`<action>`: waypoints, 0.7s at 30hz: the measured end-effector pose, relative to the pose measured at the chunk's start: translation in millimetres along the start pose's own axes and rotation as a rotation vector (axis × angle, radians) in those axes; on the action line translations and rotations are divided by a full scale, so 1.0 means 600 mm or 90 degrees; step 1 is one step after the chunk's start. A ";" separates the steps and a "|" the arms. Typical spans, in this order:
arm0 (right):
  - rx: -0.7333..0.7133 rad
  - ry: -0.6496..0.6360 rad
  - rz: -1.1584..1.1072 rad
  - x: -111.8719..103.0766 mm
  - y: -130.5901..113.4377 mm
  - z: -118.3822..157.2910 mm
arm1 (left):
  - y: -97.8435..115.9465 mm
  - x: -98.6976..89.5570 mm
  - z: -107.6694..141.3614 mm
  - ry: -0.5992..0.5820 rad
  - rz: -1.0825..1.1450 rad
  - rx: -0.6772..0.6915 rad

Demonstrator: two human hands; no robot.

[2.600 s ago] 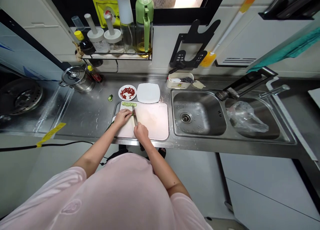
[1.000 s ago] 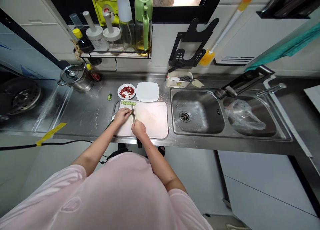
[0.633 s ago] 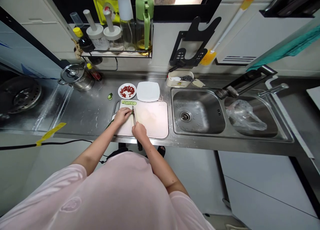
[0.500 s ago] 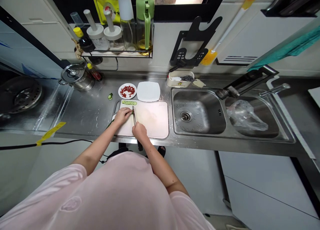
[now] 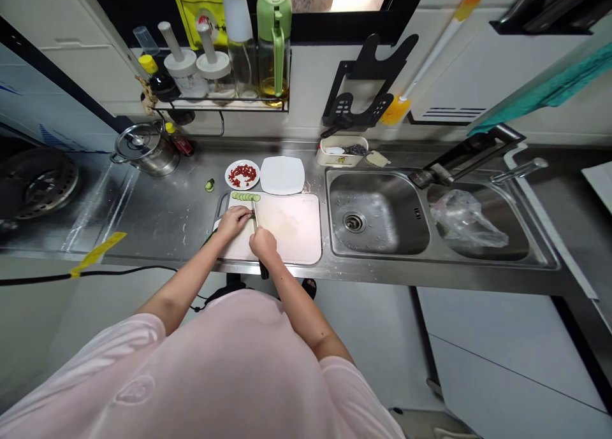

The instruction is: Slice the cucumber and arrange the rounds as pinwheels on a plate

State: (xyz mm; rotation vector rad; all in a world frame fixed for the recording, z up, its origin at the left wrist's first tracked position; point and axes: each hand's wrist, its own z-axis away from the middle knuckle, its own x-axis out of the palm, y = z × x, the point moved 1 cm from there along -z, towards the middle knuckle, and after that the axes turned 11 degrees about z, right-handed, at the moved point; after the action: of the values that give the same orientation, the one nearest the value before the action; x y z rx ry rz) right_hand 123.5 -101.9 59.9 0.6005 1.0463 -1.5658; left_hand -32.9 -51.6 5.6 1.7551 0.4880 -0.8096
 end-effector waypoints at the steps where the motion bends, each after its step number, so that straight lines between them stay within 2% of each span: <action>1: -0.002 0.001 0.000 0.001 0.001 0.002 | 0.000 0.000 0.000 -0.001 0.001 0.001; 9: -0.012 -0.010 0.016 0.011 0.012 0.029 | 0.004 -0.002 0.001 0.003 0.003 0.002; 17: -0.006 0.006 0.009 0.008 0.001 -0.003 | 0.005 -0.002 0.001 0.005 0.004 0.007; 21: -0.010 0.015 0.013 0.009 0.001 -0.004 | 0.002 -0.001 0.001 0.009 0.003 0.007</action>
State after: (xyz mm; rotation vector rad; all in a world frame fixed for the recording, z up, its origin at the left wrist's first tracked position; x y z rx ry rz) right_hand 122.4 -102.3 54.2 0.6182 1.0664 -1.5341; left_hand -32.3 -52.6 6.7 1.7722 0.4897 -0.7986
